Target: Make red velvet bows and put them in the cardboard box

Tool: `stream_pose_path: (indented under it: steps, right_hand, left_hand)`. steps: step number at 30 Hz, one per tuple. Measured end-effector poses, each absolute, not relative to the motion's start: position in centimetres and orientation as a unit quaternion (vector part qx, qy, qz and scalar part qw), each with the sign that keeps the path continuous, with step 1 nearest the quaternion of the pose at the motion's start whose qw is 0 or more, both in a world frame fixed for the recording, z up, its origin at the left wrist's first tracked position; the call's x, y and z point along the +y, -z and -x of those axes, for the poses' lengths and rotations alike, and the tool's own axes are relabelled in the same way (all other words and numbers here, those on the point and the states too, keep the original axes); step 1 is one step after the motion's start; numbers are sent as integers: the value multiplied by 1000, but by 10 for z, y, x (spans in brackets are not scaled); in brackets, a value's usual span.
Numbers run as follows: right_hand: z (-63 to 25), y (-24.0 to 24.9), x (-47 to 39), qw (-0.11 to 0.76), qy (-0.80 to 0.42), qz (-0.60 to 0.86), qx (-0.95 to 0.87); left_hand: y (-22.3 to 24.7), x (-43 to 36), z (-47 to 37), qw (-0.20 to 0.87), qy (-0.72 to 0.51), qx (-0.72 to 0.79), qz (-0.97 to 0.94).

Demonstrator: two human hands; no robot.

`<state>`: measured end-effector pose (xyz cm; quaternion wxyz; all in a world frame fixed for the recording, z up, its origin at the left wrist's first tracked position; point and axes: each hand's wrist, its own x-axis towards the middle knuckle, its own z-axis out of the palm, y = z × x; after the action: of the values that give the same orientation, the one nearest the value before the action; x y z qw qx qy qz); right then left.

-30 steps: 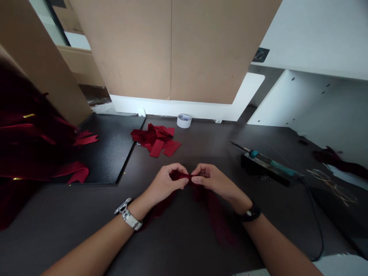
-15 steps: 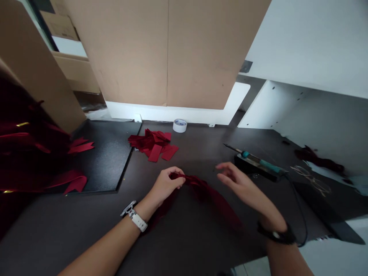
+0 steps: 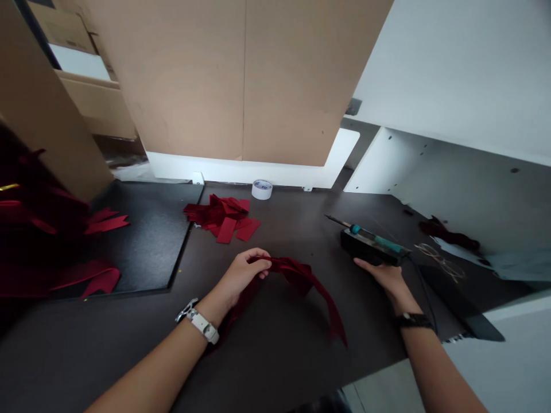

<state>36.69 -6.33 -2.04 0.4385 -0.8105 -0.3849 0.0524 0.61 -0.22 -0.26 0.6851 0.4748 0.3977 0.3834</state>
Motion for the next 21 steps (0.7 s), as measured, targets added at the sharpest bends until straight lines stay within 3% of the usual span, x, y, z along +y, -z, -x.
stream_pose_path:
  steps: [3, 11, 17, 21]
  right_hand:
    - [-360, 23, -49, 537, -135, 752, -358]
    - [-345, 14, -44, 623, -144, 696, -327]
    - [-303, -12, -86, 722, -188, 606, -277]
    - [-272, 2, -131, 718, -171, 614, -278]
  left_hand:
    - [5, -1, -6, 683, -379, 394, -486]
    - [2, -1, -7, 677, -377, 390, -498]
    - [-4, -8, -11, 628, -420, 419, -504]
    - [-4, -9, -13, 608, -431, 438, -503]
